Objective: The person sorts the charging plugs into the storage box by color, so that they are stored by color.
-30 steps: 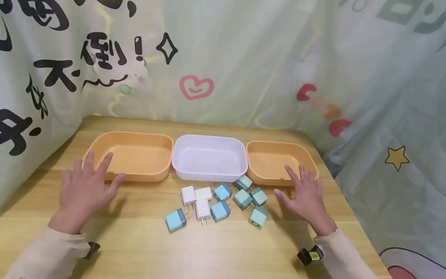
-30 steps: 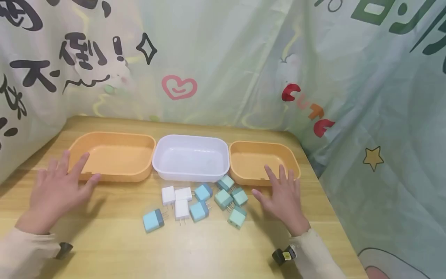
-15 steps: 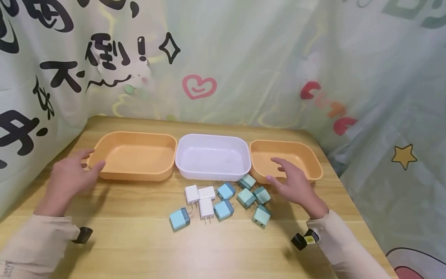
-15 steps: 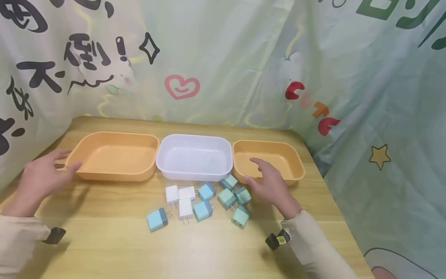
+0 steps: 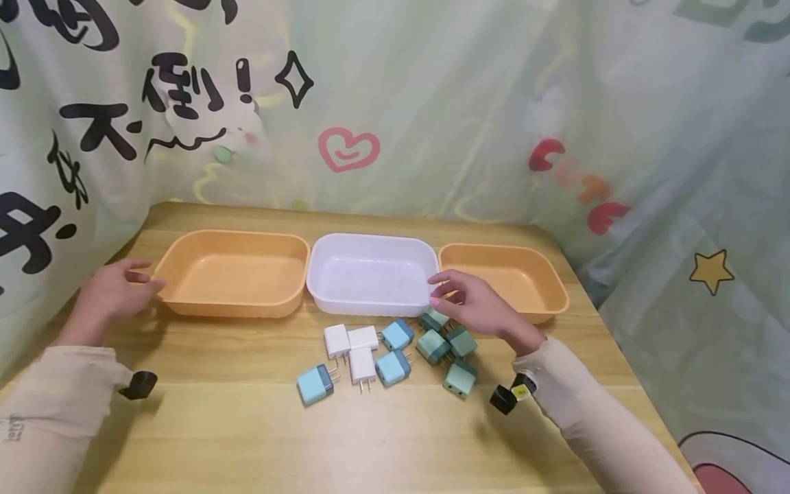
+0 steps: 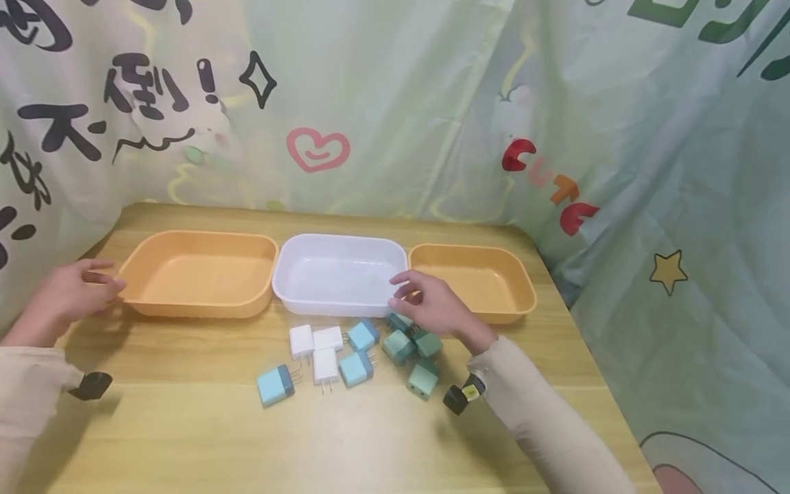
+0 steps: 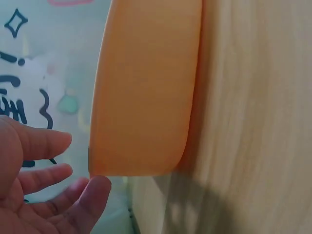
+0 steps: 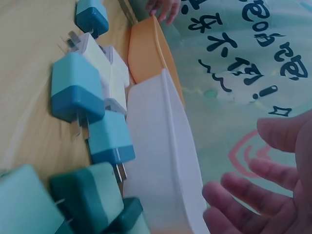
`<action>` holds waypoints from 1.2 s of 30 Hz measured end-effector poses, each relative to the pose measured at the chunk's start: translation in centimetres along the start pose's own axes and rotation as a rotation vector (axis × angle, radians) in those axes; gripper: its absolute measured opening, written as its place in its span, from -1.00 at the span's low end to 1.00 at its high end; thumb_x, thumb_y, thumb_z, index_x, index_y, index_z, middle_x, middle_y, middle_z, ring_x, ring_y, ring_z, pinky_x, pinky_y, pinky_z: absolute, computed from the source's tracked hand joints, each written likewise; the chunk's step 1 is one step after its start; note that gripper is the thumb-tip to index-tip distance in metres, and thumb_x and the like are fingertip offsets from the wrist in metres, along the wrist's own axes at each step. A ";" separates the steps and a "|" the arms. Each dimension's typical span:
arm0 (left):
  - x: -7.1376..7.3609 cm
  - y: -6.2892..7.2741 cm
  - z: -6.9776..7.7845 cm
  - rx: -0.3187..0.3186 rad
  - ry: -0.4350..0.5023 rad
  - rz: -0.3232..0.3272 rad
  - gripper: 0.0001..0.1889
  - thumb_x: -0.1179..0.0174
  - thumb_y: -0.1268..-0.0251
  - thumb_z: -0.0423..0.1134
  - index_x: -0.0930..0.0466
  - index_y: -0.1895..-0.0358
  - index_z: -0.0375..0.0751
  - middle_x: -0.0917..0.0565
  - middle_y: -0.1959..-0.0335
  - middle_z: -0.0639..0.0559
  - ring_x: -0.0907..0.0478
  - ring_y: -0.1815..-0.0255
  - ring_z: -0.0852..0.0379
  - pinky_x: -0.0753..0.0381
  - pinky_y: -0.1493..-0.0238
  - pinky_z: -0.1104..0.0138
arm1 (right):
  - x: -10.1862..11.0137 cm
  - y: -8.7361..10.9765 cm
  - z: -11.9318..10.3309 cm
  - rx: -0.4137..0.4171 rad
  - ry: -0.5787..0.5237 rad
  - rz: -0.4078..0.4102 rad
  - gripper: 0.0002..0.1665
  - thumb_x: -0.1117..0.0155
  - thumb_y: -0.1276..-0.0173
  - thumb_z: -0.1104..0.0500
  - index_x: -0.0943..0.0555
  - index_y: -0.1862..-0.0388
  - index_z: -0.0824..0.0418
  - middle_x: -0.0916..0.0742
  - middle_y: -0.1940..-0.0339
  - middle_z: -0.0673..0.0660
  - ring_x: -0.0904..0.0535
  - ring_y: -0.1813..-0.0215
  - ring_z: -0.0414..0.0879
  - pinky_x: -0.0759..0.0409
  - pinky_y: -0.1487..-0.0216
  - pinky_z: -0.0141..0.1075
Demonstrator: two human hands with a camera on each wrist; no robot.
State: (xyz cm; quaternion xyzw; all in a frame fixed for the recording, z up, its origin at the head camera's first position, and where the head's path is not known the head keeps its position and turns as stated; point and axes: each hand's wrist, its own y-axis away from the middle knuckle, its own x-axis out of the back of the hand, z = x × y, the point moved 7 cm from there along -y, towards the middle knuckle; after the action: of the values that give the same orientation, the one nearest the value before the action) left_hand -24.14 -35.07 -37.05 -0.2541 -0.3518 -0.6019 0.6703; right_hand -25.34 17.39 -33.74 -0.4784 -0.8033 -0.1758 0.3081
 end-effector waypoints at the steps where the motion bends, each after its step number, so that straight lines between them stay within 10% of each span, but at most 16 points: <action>1: 0.0 -0.2 -0.2 0.009 0.033 -0.005 -0.30 -0.07 -0.43 -0.06 -0.13 -0.35 -0.60 -0.38 -0.13 -0.60 -0.70 0.42 -0.07 -0.59 0.43 0.38 | -0.3 -0.4 -0.2 -0.004 -0.011 -0.026 -0.54 -0.27 -0.39 0.17 -0.48 -0.19 0.32 -0.67 0.08 0.21 -0.65 0.11 0.07 -0.70 0.18 -0.16; 7: -0.2 -1.1 -1.3 0.068 0.175 -0.027 -0.35 -0.12 -0.33 -0.37 -0.07 -0.36 -0.65 -0.37 -0.09 -0.59 -0.69 0.46 0.03 -0.74 0.41 0.24 | -2.4 -2.7 -1.2 -0.016 -0.035 -0.143 -0.58 -0.27 -0.39 0.11 -0.53 -0.15 0.26 -0.66 0.04 0.15 -0.60 -0.01 0.04 -0.65 0.02 -0.14; 24: -0.2 -0.9 -1.5 0.062 0.107 -0.035 -0.45 -0.09 -0.31 -0.38 -0.20 -0.25 -0.70 -0.49 0.04 -0.55 -0.66 0.47 0.07 -0.70 0.44 0.31 | -8.2 -5.9 -2.3 -0.132 -0.220 -0.390 -0.64 -0.17 -0.45 0.21 -0.51 -0.19 0.25 -0.66 -0.02 0.32 -0.67 0.08 0.12 -0.69 0.06 -0.12; 36: -1.0 -0.9 -1.3 0.052 0.140 -0.071 -0.43 -0.10 -0.28 -0.39 -0.17 -0.24 -0.72 -0.47 0.03 -0.56 -0.66 0.48 0.10 -0.72 0.41 0.29 | -9.0 -6.3 -1.8 -0.123 -0.104 -0.398 -0.67 -0.22 -0.41 0.16 -0.57 -0.09 0.27 -0.72 0.23 0.24 -0.67 0.32 -0.01 -0.64 0.21 -0.29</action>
State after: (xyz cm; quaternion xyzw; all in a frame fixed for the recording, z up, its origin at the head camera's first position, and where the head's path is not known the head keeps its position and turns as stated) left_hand -24.83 -35.57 -38.75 -0.1809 -0.3284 -0.6323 0.6779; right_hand -27.12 7.36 -38.26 -0.3365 -0.8845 -0.2569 0.1958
